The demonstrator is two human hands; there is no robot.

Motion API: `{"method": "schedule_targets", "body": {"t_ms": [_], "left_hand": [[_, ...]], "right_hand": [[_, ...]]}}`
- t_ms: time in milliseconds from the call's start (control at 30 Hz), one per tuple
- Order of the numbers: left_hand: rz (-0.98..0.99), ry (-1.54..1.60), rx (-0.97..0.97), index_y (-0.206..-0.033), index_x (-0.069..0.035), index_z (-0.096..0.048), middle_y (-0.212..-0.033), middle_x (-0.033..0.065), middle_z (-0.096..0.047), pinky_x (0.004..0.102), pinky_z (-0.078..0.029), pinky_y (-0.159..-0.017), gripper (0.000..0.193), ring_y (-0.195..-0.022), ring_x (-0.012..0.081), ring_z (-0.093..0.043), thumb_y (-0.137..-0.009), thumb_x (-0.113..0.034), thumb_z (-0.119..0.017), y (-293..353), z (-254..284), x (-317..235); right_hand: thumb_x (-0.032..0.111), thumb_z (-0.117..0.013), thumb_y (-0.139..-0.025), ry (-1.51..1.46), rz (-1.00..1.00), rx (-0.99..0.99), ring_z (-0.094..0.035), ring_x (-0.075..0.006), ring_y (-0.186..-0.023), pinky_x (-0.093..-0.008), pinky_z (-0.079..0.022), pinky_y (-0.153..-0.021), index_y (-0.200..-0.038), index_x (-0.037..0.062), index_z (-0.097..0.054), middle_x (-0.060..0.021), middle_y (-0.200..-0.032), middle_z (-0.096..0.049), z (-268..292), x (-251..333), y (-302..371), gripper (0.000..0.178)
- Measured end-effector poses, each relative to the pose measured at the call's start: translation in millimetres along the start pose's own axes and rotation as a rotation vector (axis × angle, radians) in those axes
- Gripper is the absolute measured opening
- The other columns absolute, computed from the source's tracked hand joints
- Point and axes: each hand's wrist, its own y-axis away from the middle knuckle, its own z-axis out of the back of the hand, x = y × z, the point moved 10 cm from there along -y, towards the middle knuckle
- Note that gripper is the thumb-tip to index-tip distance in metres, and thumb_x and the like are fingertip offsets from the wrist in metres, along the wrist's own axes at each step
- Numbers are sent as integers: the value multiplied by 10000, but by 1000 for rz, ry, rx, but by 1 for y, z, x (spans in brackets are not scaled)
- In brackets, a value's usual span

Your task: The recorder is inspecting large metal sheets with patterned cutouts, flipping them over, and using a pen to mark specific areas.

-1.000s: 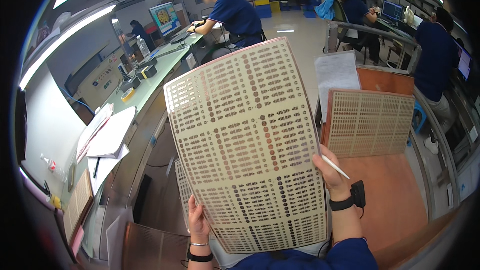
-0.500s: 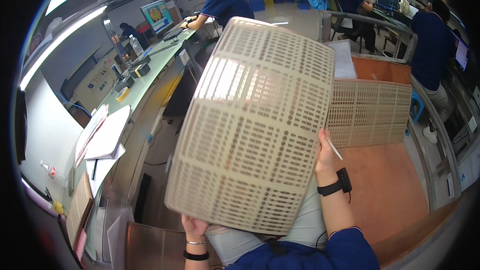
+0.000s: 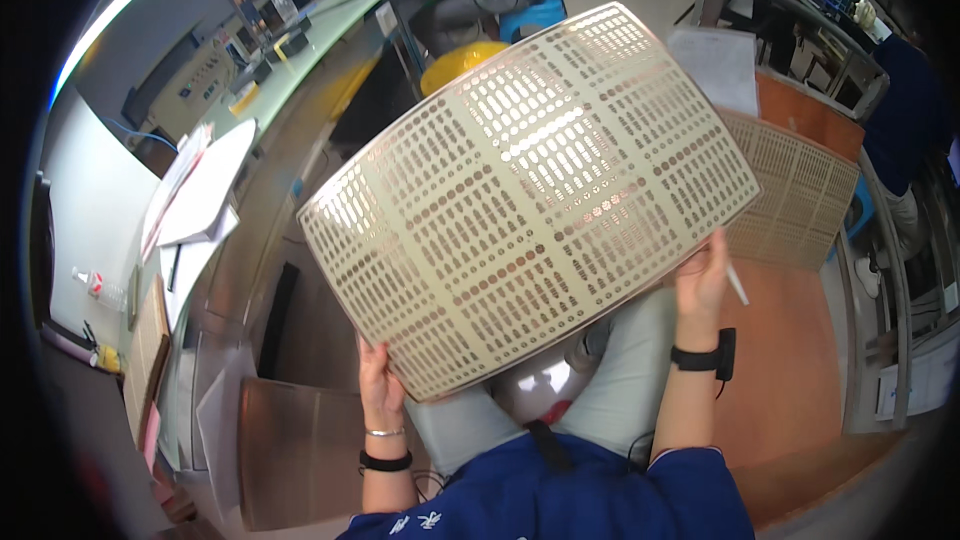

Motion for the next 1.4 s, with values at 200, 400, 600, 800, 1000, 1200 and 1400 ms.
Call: {"method": "schedule_targets", "body": {"t_ms": [200, 400, 600, 800, 1000, 1200, 1400], "left_hand": [[4, -158, -217, -1212, 41, -490, -1132, 139, -624, 300, -523, -876, 308, -1003, 186, -627, -945, -109, -525, -5, 62, -10], [0, -239, -364, -1179, 62, -515, -1082, 151, -638, 287, -563, -783, 273, -918, 179, -654, -973, -111, -465, -1, 80, -16], [-69, -385, -447, -1164, 52, -526, -1068, 136, -635, 301, -539, -813, 283, -938, 180, -636, -980, -155, -467, 5, 103, -36], [-119, -507, -500, -1143, 43, -548, -1068, 133, -637, 307, -528, -818, 288, -947, 190, -629, -968, -181, -499, 11, 129, -56], [-147, -560, -536, -1128, 47, -560, -1056, 112, -635, 286, -520, -800, 288, -924, 172, -623, -974, -186, -491, 16, 130, -63], [-162, -598, -638, -1095, 37, -568, -1038, 87, -635, 271, -487, -787, 295, -900, 139, -606, -984, -223, -485, 23, 143, -68], [-206, -573, -653, -1003, 7, -574, -998, 60, -631, 260, -480, -771, 240, -868, 115, -589, -977, -221, -503, 29, 143, -75]], "right_hand": [[198, -449, -980, 74, 93, -148, -587, -195, -1069, -343, -502, -904, -1177, 0, -523, -117, -1203, -584, 64, 57, -9, 289], [192, -446, -974, 141, 28, -140, -583, -198, -1085, -339, -501, -906, -1189, -27, -529, -124, -1209, -582, 63, 49, 1, 318], [198, -400, -980, 264, -19, -47, -539, -204, -1171, -344, -464, -972, -1302, -30, -470, -142, -1291, -540, 25, 42, 4, 401], [168, -453, -958, 401, -68, 40, -547, -216, -1152, -320, -459, -969, -1288, -87, -458, -172, -1283, -537, 8, 40, 10, 417], [205, -502, -947, 499, -161, 185, -610, -188, -1043, -291, -493, -893, -1266, -90, -483, -169, -1188, -599, -3, 36, 15, 435], [220, -545, -940, 647, -349, 241, -617, -143, -957, -256, -492, -837, -1173, -74, -563, -121, -1065, -648, 1, 25, 26, 375], [221, -555, -938, 842, -348, 271, -582, -74, -796, -211, -455, -711, -1035, -1, -632, -20, -915, -655, -8, 31, 28, 254]]}}
